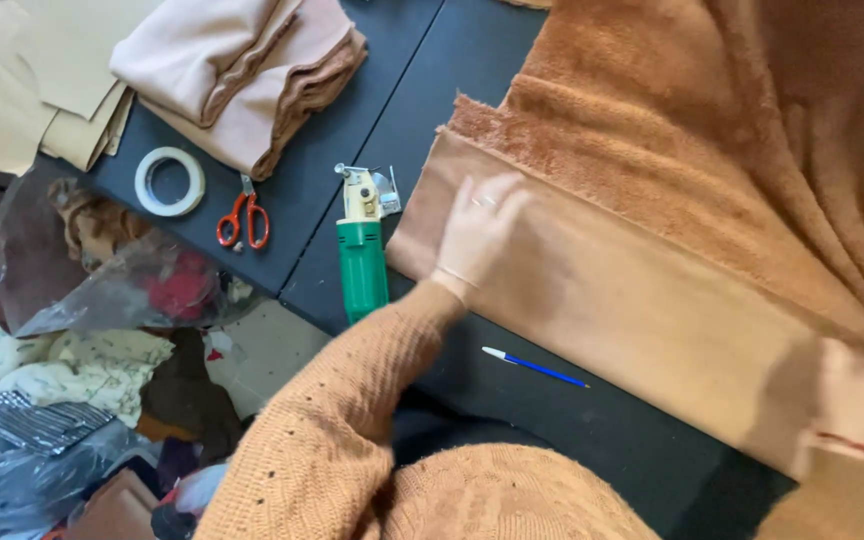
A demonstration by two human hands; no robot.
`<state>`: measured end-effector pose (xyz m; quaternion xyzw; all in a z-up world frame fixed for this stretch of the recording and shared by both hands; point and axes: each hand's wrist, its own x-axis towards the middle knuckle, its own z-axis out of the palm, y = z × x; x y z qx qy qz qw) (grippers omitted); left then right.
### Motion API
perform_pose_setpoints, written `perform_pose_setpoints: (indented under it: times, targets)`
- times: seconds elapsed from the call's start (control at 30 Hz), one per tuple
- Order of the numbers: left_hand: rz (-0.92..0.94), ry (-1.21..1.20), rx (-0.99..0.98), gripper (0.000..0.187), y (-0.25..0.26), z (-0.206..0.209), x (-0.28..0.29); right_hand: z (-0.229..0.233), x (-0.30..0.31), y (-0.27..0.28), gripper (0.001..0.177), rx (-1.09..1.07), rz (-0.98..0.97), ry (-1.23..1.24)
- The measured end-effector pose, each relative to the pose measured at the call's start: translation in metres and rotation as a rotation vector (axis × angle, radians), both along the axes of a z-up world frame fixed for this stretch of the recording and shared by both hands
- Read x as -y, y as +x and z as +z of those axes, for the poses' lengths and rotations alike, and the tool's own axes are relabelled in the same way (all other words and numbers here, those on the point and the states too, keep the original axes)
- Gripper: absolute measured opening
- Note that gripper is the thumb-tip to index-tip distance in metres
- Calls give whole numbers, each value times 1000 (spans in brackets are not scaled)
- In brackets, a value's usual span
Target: Cutting pieces of brown fabric using an electric rotary cutter and marking paper patterns.
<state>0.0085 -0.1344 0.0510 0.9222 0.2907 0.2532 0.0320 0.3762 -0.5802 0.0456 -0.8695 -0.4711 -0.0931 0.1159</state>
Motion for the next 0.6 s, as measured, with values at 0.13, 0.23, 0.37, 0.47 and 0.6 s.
perform_pose_setpoints:
  times: [0.13,0.23,0.37,0.47,0.6]
  targets:
    - [-129,-298,-198,83,-17,-12,84,69,-151,-212,19,-813,134,-8]
    - [73,-338,-220,92,-32,-23,82,37,-171,-260,44,-668,286,-429]
    - [266,-317,-213,107,-70,-18,75,-4,-162,-271,38,-460,398,-352]
    - [110,-386,-232,90,-100,-17,96,-42,-150,-248,19,-522,369,-523]
    - [-274,-770,51,51,-135,14,110,-158,-112,-176,19,-679,406,-991]
